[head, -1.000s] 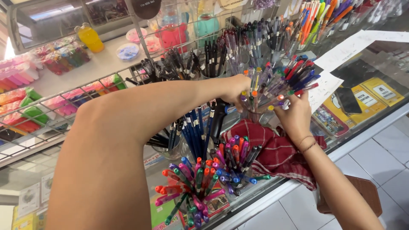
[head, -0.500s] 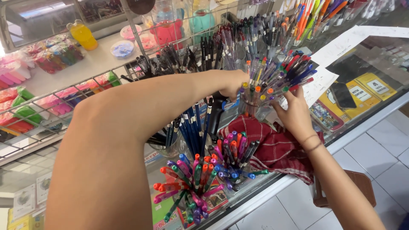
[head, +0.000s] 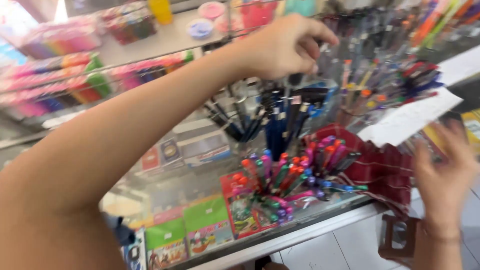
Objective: Cleaning the glass display case and organizing pens and pencils in a stationery store.
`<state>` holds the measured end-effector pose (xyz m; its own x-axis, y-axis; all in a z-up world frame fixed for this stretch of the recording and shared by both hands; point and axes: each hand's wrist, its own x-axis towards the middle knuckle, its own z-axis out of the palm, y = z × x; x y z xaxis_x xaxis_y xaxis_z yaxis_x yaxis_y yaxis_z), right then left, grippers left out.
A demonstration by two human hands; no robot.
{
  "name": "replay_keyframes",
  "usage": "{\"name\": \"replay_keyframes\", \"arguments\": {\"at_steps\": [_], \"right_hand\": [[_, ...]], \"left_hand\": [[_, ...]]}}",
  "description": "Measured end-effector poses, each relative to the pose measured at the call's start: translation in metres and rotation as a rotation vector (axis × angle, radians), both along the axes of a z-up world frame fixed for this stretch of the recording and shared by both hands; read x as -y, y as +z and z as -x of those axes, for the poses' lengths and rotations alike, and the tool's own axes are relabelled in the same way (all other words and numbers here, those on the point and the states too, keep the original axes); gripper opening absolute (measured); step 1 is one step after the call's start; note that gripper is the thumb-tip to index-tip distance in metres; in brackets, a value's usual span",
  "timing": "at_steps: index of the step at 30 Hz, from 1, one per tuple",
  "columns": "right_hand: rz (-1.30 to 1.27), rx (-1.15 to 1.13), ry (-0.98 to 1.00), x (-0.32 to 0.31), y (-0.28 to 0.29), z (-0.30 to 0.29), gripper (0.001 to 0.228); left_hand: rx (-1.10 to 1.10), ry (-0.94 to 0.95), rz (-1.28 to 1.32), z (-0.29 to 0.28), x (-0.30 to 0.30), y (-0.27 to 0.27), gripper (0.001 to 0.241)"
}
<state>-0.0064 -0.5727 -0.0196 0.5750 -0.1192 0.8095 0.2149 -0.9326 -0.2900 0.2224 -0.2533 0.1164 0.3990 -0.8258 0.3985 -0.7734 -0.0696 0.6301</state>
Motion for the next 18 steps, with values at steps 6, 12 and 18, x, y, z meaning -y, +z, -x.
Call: {"name": "replay_keyframes", "arguments": {"at_steps": [6, 12, 18], "right_hand": [[-0.085, -0.218, 0.253, 0.05, -0.144, 0.109, 0.028], [0.107, -0.219, 0.928, -0.228, 0.002, 0.085, 0.04], [0.471, -0.202, 1.004, -0.334, 0.031, 0.069, 0.041]], "left_hand": [[0.28, 0.394, -0.159, 0.182, -0.193, 0.048, 0.044], [-0.118, 1.047, -0.949, 0.291, -0.327, -0.022, 0.054], [0.043, 1.279, -1.145, 0.336, -0.447, -0.164, 0.084]]}}
